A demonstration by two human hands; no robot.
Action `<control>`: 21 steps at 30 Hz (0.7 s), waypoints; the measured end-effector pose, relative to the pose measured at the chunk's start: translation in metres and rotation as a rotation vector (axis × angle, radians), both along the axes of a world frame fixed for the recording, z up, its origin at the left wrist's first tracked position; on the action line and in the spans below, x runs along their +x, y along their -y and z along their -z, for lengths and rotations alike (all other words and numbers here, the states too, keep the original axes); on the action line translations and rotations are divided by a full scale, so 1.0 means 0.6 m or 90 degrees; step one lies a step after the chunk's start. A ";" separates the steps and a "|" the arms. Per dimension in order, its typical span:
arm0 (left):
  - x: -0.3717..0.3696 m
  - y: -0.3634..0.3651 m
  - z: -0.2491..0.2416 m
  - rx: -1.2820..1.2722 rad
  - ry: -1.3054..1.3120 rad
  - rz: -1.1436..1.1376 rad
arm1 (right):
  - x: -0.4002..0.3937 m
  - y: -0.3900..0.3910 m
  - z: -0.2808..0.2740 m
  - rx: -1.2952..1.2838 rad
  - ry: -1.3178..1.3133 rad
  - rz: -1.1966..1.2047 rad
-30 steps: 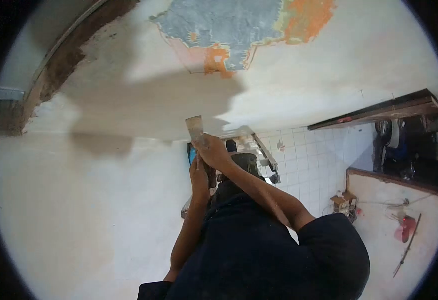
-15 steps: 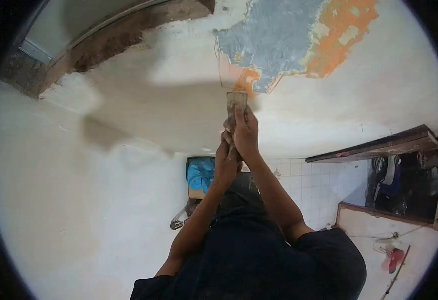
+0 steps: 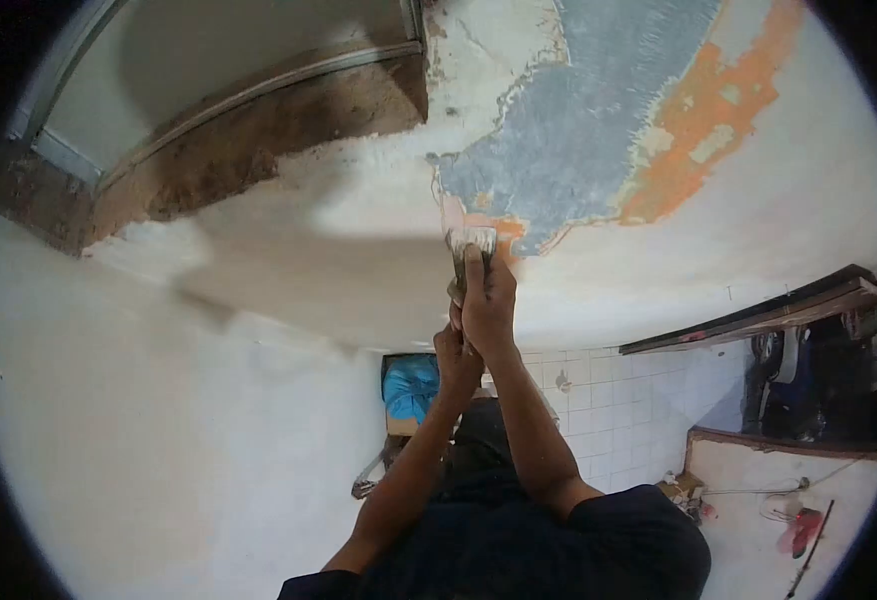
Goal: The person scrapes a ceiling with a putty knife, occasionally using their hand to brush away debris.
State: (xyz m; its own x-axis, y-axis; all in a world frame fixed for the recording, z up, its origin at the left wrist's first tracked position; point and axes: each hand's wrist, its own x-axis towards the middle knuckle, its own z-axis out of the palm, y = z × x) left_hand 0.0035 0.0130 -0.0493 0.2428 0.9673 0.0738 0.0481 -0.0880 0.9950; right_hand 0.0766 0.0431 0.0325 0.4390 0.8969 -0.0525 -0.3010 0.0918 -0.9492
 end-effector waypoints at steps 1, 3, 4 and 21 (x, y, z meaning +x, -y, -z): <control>-0.002 -0.003 0.002 0.049 -0.040 -0.006 | -0.001 0.000 -0.005 -0.024 0.016 0.021; 0.002 -0.004 -0.001 0.100 -0.082 -0.011 | -0.002 -0.001 0.002 -0.014 0.057 0.042; 0.012 0.003 -0.014 0.060 -0.006 -0.044 | -0.002 -0.003 -0.002 -0.006 0.102 0.061; -0.006 0.008 -0.059 -0.088 0.069 -0.017 | -0.015 -0.009 -0.016 -0.014 0.140 0.112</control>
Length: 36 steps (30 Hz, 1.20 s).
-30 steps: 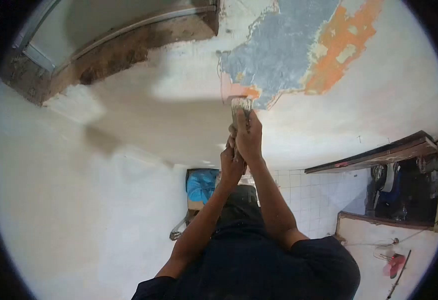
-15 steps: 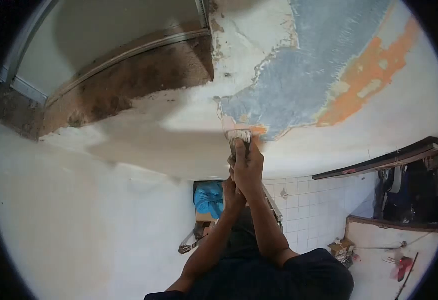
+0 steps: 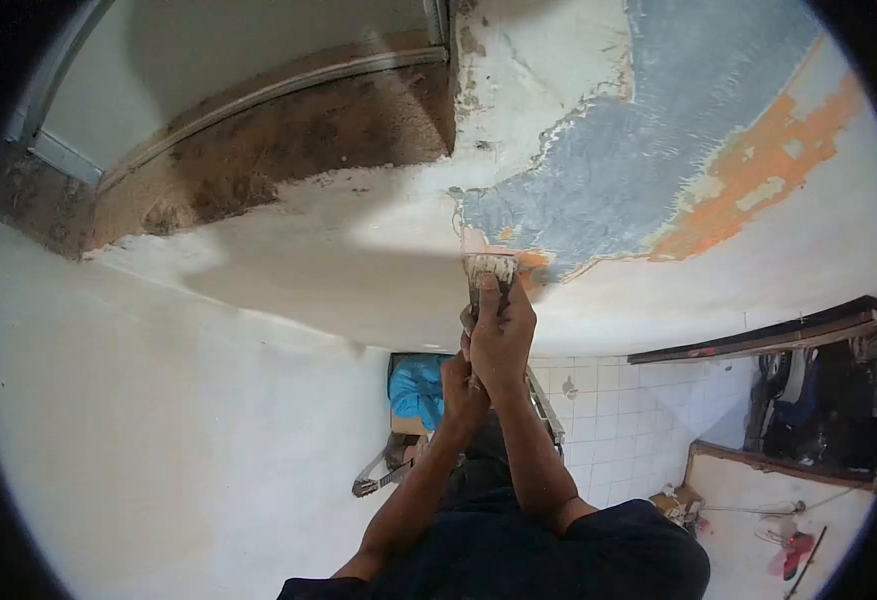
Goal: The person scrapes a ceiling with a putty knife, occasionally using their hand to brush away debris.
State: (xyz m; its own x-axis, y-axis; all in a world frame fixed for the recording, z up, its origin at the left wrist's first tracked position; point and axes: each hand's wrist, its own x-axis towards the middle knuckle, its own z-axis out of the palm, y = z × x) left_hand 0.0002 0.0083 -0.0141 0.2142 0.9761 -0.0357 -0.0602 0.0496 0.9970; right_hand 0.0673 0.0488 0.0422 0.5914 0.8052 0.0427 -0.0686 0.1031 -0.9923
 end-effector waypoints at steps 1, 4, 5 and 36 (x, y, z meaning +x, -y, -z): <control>0.002 -0.005 0.007 0.058 -0.032 -0.009 | 0.003 -0.003 0.005 0.005 -0.004 -0.015; 0.009 -0.001 -0.006 0.098 -0.041 -0.032 | 0.006 0.003 -0.010 -0.024 -0.022 -0.035; 0.012 -0.001 -0.012 0.073 -0.017 -0.045 | 0.008 0.005 -0.017 -0.065 -0.033 -0.039; 0.019 0.000 0.007 0.071 -0.085 -0.023 | 0.017 0.000 -0.006 -0.004 -0.131 -0.090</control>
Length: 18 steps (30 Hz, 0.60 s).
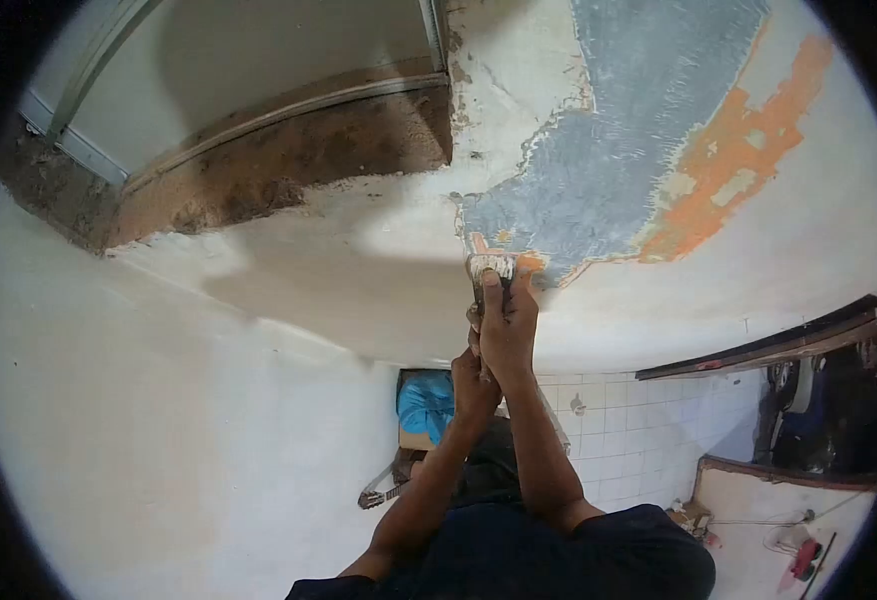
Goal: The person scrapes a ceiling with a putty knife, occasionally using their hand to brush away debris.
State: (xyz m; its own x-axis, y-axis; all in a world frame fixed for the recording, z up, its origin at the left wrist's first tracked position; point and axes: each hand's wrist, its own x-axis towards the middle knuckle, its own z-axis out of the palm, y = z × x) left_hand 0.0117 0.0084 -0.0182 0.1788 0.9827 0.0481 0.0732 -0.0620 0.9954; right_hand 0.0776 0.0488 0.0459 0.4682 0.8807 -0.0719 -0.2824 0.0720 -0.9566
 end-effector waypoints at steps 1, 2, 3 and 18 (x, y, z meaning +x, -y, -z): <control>0.002 0.002 0.000 0.026 0.041 -0.013 | 0.001 -0.001 0.003 0.003 0.024 0.002; 0.002 0.002 -0.001 0.024 0.042 -0.014 | 0.001 0.000 0.004 0.002 0.025 0.001; 0.001 0.001 -0.003 0.005 0.014 -0.007 | 0.001 0.001 -0.002 -0.002 0.028 0.005; -0.003 0.024 -0.011 0.075 -0.013 -0.034 | -0.005 0.026 -0.003 -0.007 0.074 0.021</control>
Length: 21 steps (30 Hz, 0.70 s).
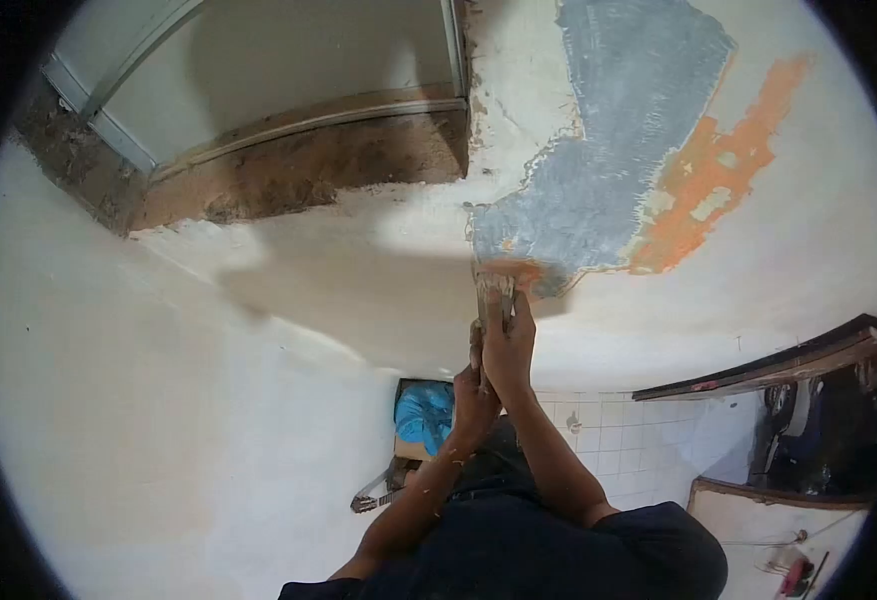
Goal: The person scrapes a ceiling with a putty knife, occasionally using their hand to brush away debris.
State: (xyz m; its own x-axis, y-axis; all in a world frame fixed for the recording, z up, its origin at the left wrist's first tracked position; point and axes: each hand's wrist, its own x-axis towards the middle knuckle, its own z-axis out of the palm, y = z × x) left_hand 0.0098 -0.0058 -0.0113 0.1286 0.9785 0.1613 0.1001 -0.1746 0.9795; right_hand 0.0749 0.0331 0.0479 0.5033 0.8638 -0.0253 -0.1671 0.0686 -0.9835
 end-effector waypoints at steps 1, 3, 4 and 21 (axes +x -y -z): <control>-0.009 0.010 -0.019 -0.076 0.000 0.036 | -0.004 0.008 0.004 0.000 0.010 0.003; -0.010 0.019 -0.024 -0.159 0.004 0.071 | -0.004 0.016 0.007 -0.005 0.023 0.005; -0.008 0.017 -0.020 -0.135 0.036 0.062 | -0.002 0.015 0.006 0.007 0.003 -0.025; -0.012 -0.051 -0.026 0.003 0.022 0.034 | -0.007 -0.043 -0.012 0.064 0.040 0.012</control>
State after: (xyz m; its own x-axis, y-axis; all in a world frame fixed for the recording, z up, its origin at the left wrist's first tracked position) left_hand 0.0027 0.0245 0.0041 0.1756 0.9696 0.1705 0.0563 -0.1828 0.9815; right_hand 0.0709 0.0587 0.0552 0.5173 0.8507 0.0929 -0.1036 0.1700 -0.9800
